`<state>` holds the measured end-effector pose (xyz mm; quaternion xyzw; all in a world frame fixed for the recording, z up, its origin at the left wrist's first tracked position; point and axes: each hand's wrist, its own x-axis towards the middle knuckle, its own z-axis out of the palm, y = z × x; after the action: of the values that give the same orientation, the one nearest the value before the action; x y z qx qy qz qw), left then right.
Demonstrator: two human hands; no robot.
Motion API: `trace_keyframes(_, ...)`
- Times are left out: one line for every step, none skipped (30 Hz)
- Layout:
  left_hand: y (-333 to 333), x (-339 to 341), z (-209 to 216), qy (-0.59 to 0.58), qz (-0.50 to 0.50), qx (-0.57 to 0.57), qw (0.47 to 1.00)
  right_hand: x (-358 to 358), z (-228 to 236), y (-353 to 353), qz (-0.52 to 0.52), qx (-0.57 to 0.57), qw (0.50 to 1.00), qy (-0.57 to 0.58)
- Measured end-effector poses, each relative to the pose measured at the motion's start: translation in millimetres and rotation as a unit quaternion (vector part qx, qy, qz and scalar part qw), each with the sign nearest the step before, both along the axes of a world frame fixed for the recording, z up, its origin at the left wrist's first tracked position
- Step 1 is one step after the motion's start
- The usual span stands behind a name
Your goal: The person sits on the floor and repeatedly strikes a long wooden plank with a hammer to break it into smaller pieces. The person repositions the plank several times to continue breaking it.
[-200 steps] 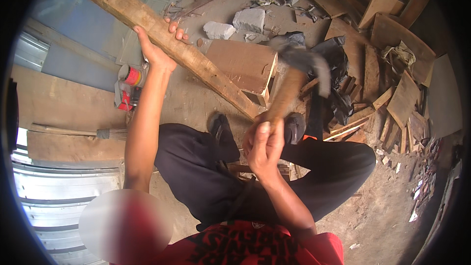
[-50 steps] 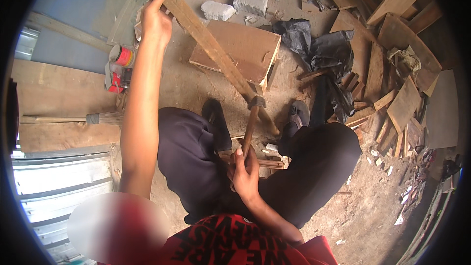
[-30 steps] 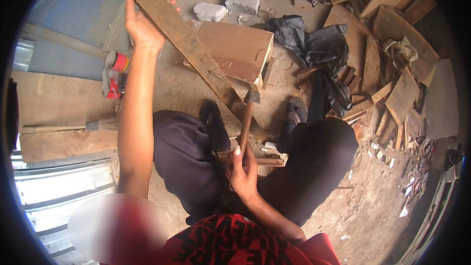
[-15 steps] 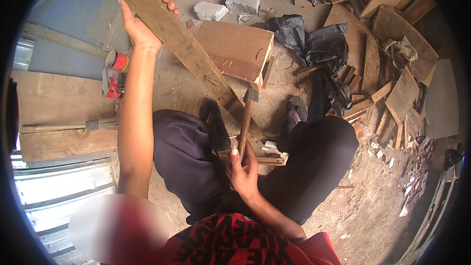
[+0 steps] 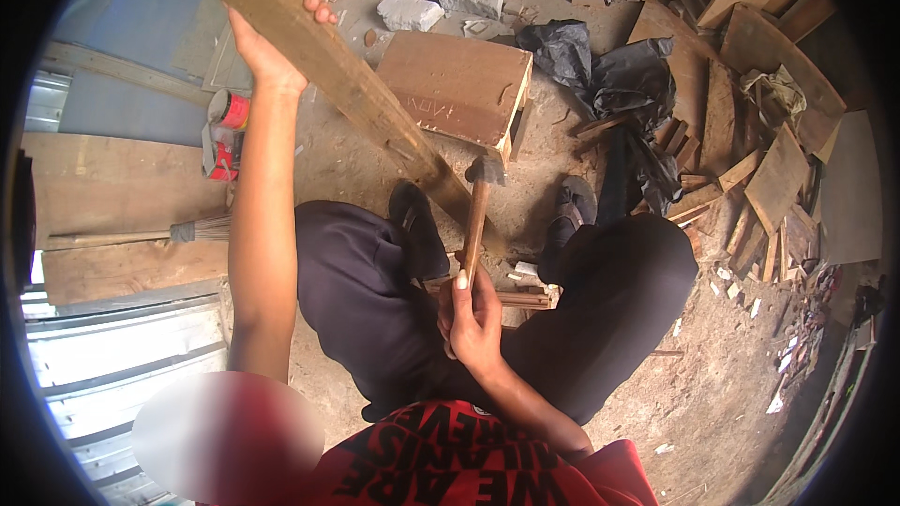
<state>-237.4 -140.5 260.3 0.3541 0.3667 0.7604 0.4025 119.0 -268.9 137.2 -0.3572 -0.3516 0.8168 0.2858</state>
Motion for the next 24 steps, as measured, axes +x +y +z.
trace_keyframes(5,3,0,0.005,0.051,-0.026,0.998,2,-7,1,0.006,0.004,1.000,-0.003)
trace_keyframes(7,6,0,0.010,0.103,-0.051,0.993,3,-9,2,0.013,0.007,1.000,-0.006)
trace_keyframes(9,6,-2,0.002,0.135,-0.058,0.989,3,-8,2,0.014,0.010,1.000,-0.024)
trace_keyframes(13,4,-3,-0.005,0.167,-0.064,0.984,2,-4,4,0.015,0.014,0.999,-0.043)
trace_keyframes(16,5,-2,-0.012,0.198,-0.070,0.978,1,-2,6,0.015,0.018,0.998,-0.060)
trace_keyframes(16,9,-1,-0.017,0.226,-0.073,0.971,2,-10,3,0.015,0.021,0.998,-0.057)
trace_keyframes(16,8,-1,-0.017,0.233,-0.073,0.970,2,-13,2,0.011,0.023,0.998,-0.059)
trace_keyframes(14,6,-3,-0.016,0.240,-0.072,0.968,2,-15,1,0.006,0.025,0.998,-0.061)
trace_keyframes(13,3,-4,-0.015,0.246,-0.072,0.966,1,-14,0,0.001,0.027,0.998,-0.063)
trace_keyframes(12,-1,-7,-0.024,0.252,-0.073,0.965,-1,-10,0,-0.011,0.024,0.997,-0.067)
trace_keyframes(11,-1,-7,-0.023,0.259,-0.074,0.963,-1,-7,1,-0.004,0.038,0.997,-0.068)
trace_keyframes(11,0,-6,-0.023,0.267,-0.075,0.961,-2,-5,2,0.002,0.053,0.996,-0.068)
trace_keyframes(11,1,-6,-0.022,0.274,-0.076,0.958,-2,-4,2,0.009,0.067,0.995,-0.068)
trace_keyframes(12,2,-6,-0.021,0.278,-0.081,0.957,3,-13,3,0.064,0.033,0.996,-0.053)
trace_keyframes(13,4,-5,-0.021,0.282,-0.087,0.955,3,-20,0,0.061,0.074,0.994,-0.053)
trace_keyframes(14,4,-4,-0.020,0.286,-0.093,0.953,2,-27,-3,0.057,0.115,0.990,-0.053)
trace_keyframes(13,3,-5,-0.023,0.290,-0.096,0.952,2,-29,-4,0.054,0.156,0.985,-0.052)
trace_keyframes(13,0,-6,-0.026,0.293,-0.100,0.950,1,-17,-2,0.046,0.173,0.982,-0.052)
trace_keyframes(13,-3,-7,-0.030,0.296,-0.103,0.949,8,-29,-1,0.075,0.112,0.991,-0.010)
trace_keyframes(12,-3,-7,-0.026,0.296,-0.100,0.949,12,-34,3,0.072,0.113,0.990,0.051)
trace_keyframes(12,-3,-7,-0.022,0.296,-0.098,0.950,12,-36,4,0.067,0.117,0.988,0.075)
trace_keyframes(11,-3,-7,-0.018,0.296,-0.095,0.950,12,-36,5,0.062,0.120,0.986,0.098)
trace_keyframes(12,-1,-7,-0.016,0.288,-0.093,0.953,9,-28,7,0.057,0.138,0.987,0.064)
trace_keyframes(14,3,-6,-0.014,0.282,-0.094,0.955,6,-15,7,0.053,0.152,0.986,0.030)
